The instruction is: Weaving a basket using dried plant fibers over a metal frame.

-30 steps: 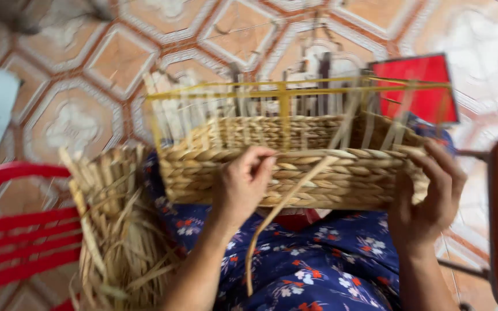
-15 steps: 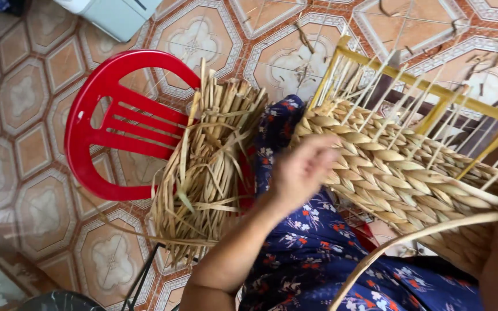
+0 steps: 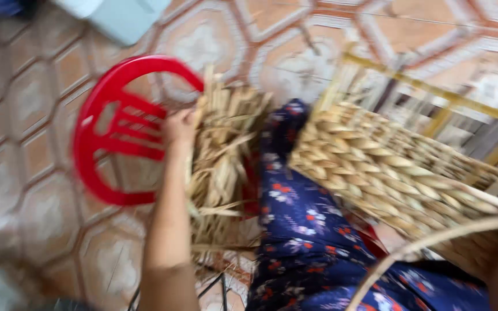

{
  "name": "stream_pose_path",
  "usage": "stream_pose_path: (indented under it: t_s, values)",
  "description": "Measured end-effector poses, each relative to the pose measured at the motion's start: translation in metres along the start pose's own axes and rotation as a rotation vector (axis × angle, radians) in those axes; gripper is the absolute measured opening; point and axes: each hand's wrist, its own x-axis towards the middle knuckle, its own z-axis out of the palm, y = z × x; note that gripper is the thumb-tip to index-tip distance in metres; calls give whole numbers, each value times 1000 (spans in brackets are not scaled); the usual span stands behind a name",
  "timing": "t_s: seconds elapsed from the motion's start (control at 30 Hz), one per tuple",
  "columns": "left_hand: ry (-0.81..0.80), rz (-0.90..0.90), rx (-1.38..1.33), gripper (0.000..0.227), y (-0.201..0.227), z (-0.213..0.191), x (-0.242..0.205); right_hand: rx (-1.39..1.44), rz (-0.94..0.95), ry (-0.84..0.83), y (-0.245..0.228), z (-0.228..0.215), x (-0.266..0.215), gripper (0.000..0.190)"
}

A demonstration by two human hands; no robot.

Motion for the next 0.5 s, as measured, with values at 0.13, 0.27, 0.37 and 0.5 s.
stream_pose_path:
  t_s: [0.13, 0.27, 0.37, 0.5]
  values:
    - [-135, 6, 46, 26, 47, -3, 6, -679, -282, 195, -97, -22, 17, 25]
    - [-142, -57, 197, 26, 10, 0, 26, -639, -195, 240, -95, -24, 19, 30]
    - [11, -96, -110, 9, 49, -32, 39, -627, -165, 240, -94, -24, 19, 29]
    - [48, -148, -430, 8, 183, -123, 44, -603, -181, 215, -96, -25, 22, 31]
